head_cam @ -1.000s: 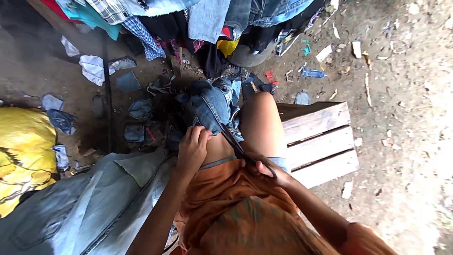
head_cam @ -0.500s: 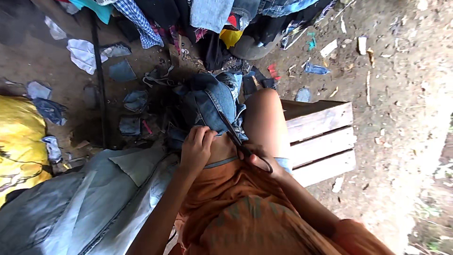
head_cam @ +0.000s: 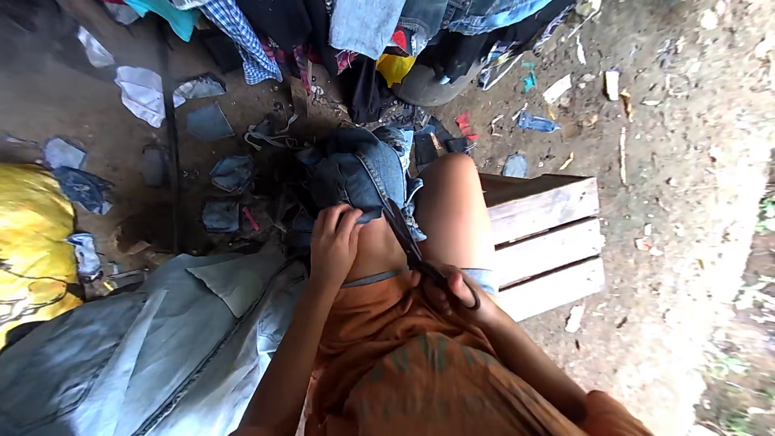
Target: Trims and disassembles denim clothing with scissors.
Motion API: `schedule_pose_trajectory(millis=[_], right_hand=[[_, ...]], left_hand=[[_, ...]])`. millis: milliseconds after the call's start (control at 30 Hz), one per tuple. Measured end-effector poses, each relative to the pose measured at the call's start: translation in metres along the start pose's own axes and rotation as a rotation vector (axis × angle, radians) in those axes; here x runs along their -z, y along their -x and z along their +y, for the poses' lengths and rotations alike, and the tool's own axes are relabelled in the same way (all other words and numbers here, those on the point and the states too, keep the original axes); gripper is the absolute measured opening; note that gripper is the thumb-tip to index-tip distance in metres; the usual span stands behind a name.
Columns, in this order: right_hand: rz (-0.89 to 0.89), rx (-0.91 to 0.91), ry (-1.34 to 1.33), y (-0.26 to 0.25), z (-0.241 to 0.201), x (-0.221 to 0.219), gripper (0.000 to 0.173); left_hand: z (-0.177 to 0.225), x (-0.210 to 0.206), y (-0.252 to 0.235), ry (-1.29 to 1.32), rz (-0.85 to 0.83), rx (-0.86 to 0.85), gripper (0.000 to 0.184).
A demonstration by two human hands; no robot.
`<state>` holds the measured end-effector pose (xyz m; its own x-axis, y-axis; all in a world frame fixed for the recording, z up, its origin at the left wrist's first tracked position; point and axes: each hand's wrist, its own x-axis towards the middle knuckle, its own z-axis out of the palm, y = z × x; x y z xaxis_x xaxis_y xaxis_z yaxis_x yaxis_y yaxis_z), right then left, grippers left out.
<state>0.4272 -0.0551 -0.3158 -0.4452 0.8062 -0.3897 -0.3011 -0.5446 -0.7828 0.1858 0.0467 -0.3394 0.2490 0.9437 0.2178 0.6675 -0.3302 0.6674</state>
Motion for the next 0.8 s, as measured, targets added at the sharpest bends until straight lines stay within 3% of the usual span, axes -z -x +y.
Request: schedule_pose_trajectory(millis=[200, 467, 800], right_hand=[[-0.041, -0.010, -0.121, 0.008, 0.005, -0.003, 0.073], [-0.082, 0.040, -0.218, -0.010, 0.006, 0.000, 0.072], [0.042, 0.001, -0.191, -0.040, -0.006, -0.008, 0.076]], left_hand=[[-0.006, 0.007, -0.021, 0.017, 0.001, -0.125, 0.033], [0.012, 0.029, -0.029, -0.035, -0.028, -0.236, 0.028], [0.019, 0.025, -0.016, -0.135, -0.011, -0.306, 0.023]])
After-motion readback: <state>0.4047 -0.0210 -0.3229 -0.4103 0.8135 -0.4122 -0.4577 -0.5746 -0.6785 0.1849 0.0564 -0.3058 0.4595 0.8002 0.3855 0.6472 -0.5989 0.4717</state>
